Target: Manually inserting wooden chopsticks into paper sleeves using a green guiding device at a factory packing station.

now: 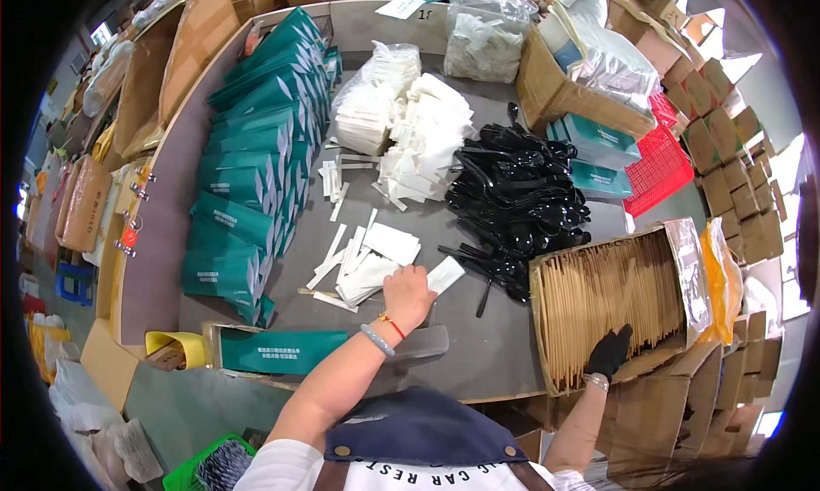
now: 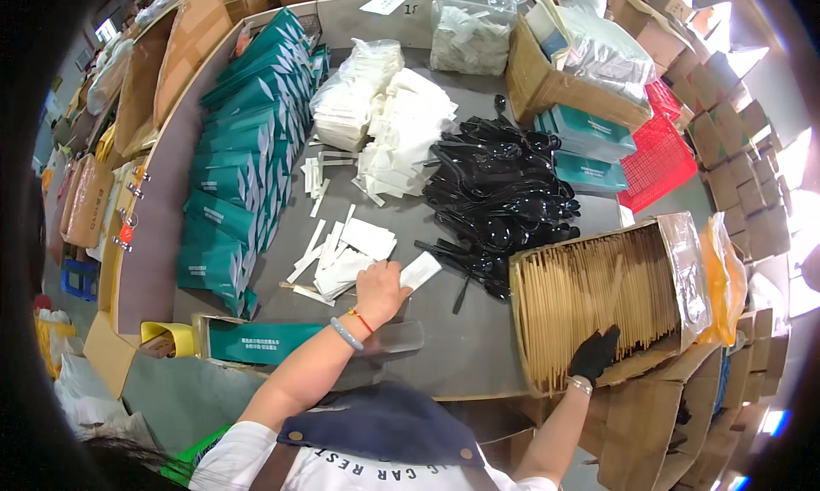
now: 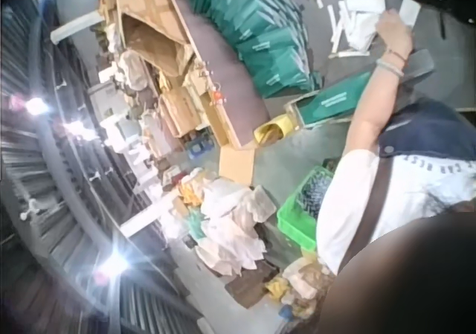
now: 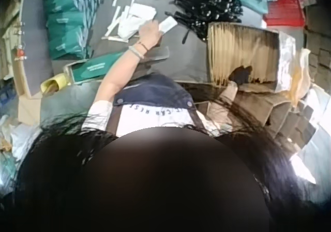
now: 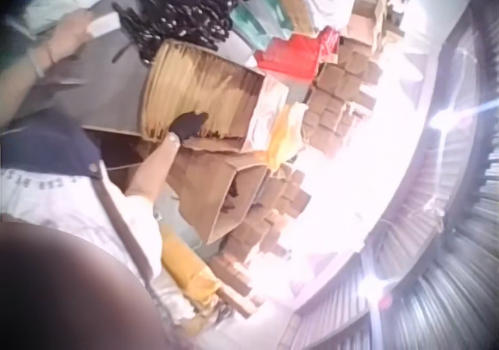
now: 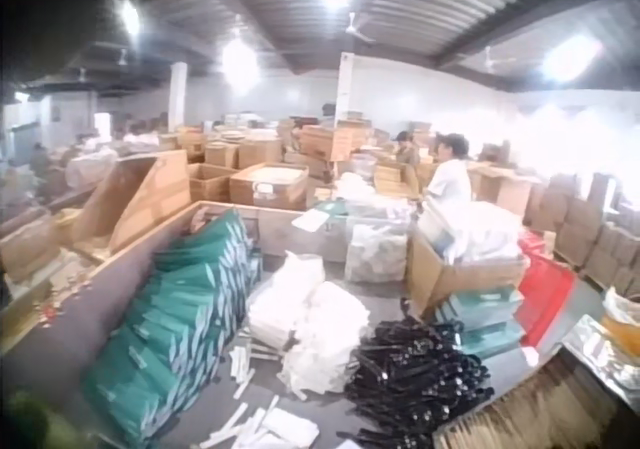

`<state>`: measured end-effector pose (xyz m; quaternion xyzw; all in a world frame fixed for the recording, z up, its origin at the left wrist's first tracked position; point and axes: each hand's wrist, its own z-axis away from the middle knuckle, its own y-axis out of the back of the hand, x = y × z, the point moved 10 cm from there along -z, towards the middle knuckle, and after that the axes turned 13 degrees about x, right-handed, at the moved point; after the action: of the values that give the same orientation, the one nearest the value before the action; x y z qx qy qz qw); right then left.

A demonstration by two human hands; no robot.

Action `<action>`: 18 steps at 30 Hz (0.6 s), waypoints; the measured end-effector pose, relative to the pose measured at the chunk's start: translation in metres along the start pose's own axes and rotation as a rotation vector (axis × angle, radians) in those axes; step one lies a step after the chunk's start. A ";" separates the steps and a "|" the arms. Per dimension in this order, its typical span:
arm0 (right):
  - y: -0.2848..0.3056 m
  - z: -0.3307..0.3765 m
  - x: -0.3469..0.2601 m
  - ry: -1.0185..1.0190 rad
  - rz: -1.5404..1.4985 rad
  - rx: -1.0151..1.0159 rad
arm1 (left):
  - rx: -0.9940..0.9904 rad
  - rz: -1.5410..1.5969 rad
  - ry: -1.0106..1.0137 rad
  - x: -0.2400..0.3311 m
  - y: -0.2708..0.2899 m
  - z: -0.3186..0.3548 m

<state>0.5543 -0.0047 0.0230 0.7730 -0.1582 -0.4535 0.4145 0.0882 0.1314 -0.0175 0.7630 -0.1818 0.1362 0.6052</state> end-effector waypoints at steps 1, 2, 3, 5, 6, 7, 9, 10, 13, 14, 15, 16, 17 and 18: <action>0.002 0.007 -0.008 -0.175 -0.244 -0.022 | -0.005 0.002 -0.005 -0.002 -0.001 0.000; -0.001 0.019 -0.012 -0.350 -0.489 -0.040 | -0.015 0.039 -0.028 -0.001 -0.001 0.000; 0.002 0.026 -0.047 0.080 -0.343 0.013 | -0.025 0.078 -0.059 0.004 -0.001 0.000; -0.024 0.077 -0.123 0.595 -0.264 -0.056 | 0.040 0.072 -0.098 0.005 0.005 0.001; -0.039 0.103 -0.165 0.684 -0.338 -0.167 | 0.108 0.072 -0.132 0.007 0.011 0.001; -0.060 0.116 -0.190 0.696 -0.336 -0.249 | 0.108 0.076 -0.138 0.009 0.012 0.000; -0.095 0.142 -0.237 0.754 -0.289 -0.375 | -0.068 0.223 -0.015 -0.005 0.002 0.006; -0.102 0.147 -0.252 0.792 -0.228 -0.399 | -0.072 0.225 -0.016 -0.003 0.015 0.007; -0.147 0.149 -0.257 0.886 0.028 -0.463 | -0.195 0.547 0.014 -0.009 0.057 0.023; -0.155 0.148 -0.257 0.888 0.028 -0.468 | -0.313 0.548 -0.002 -0.014 0.059 0.038; -0.160 0.150 -0.258 0.914 0.052 -0.471 | -0.427 0.546 -0.006 -0.019 0.058 0.056; -0.165 0.150 -0.259 0.940 0.078 -0.473 | -0.426 0.544 0.011 -0.025 0.061 0.065; -0.174 0.146 -0.254 0.908 0.138 -0.509 | -0.333 0.343 -0.157 -0.022 0.070 0.071; -0.174 0.149 -0.256 0.917 0.137 -0.526 | -0.241 0.140 -0.318 -0.018 0.078 0.080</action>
<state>0.2694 0.1855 -0.0044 0.7497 0.1083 -0.0651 0.6496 0.0360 0.0399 0.0247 0.6824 -0.3424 0.0330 0.6450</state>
